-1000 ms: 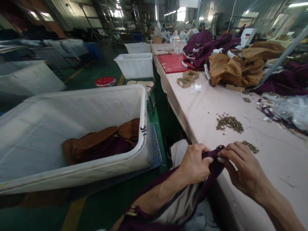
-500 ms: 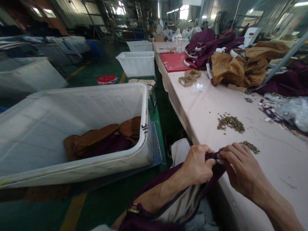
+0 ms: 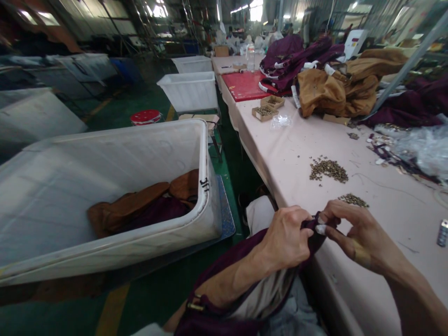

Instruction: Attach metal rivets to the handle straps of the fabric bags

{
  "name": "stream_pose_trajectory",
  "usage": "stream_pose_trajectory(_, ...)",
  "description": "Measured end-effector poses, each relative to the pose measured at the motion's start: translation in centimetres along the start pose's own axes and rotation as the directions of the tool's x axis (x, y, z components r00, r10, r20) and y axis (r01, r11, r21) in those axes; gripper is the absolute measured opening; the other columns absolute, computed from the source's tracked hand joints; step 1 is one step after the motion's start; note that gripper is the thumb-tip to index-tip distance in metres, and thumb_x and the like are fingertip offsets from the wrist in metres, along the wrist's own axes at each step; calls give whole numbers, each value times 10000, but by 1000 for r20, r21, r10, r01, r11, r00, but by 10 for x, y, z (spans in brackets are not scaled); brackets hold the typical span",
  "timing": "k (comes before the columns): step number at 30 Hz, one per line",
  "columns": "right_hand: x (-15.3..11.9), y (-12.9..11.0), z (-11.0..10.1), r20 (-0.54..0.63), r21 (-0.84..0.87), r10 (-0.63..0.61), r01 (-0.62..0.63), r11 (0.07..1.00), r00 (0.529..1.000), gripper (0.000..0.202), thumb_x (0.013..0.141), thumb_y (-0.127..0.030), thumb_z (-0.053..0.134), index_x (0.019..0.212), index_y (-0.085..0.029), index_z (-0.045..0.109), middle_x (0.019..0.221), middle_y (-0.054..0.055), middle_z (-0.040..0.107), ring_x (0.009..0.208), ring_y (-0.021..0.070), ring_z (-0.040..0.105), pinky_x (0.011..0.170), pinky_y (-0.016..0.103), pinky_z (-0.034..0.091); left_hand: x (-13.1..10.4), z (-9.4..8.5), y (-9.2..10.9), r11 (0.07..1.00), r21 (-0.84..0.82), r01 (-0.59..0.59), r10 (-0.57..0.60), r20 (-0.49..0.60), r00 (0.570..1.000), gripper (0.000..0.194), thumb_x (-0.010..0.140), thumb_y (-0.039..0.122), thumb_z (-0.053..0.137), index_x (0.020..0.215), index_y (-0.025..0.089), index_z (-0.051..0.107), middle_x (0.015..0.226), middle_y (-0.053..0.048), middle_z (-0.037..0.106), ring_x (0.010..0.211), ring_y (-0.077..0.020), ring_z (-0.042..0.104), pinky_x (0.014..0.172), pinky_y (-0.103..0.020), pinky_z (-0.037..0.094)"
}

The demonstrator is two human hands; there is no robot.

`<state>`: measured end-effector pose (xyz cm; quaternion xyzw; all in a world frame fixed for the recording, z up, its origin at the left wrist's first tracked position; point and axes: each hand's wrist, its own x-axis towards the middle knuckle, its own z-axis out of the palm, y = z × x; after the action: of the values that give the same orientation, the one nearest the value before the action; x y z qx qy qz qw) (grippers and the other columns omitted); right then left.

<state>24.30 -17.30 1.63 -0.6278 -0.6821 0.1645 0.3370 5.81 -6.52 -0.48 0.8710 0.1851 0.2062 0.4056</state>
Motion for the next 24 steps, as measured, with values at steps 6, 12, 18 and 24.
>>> stream_pose_trajectory(6, -4, 5, -2, 44, -33, -1, 3, 999, 999, 159, 930, -254, 633, 1083, -221, 606, 1054, 73, 658, 972, 257, 610, 838, 389, 490, 1, 0, 5, 1000, -12, -24, 24, 39, 999, 172, 813, 161, 610, 976, 144, 663, 924, -97, 696, 864, -239, 660, 796, -328, 490)
stream_pose_trajectory(12, -7, 16, -5, 134, 22, 73, -77, 997, 988, 194, 972, -359, 599, 1110, -223, 617, 974, 44, 699, 830, 216, 648, 713, 326, 492, 0, -4, 10, 993, -92, 72, -69, 37, 997, 344, 789, 159, 641, 1122, 182, 560, 947, -53, 710, 865, -233, 670, 780, -317, 471)
stream_pose_trajectory(18, -6, 20, 3, 152, 169, 148, -173, 970, 977, 193, 938, -336, 614, 1084, -210, 609, 914, 36, 694, 782, 213, 624, 689, 326, 479, 2, -13, 13, 986, -141, 93, -89, 33, 995, 392, 762, 142, 658, 1105, 205, 481, 883, -16, 677, 792, -207, 651, 720, -293, 439)
stream_pose_trajectory(24, -6, 20, 11, 120, 300, 243, -268, 915, 963, 215, 911, -334, 671, 1076, -202, 632, 916, 36, 680, 801, 208, 608, 682, 311, 470, 5, -17, 11, 981, -162, 108, -99, 60, 993, 356, 790, 174, 668, 1108, 202, 510, 942, -37, 697, 854, -216, 672, 767, -297, 473)
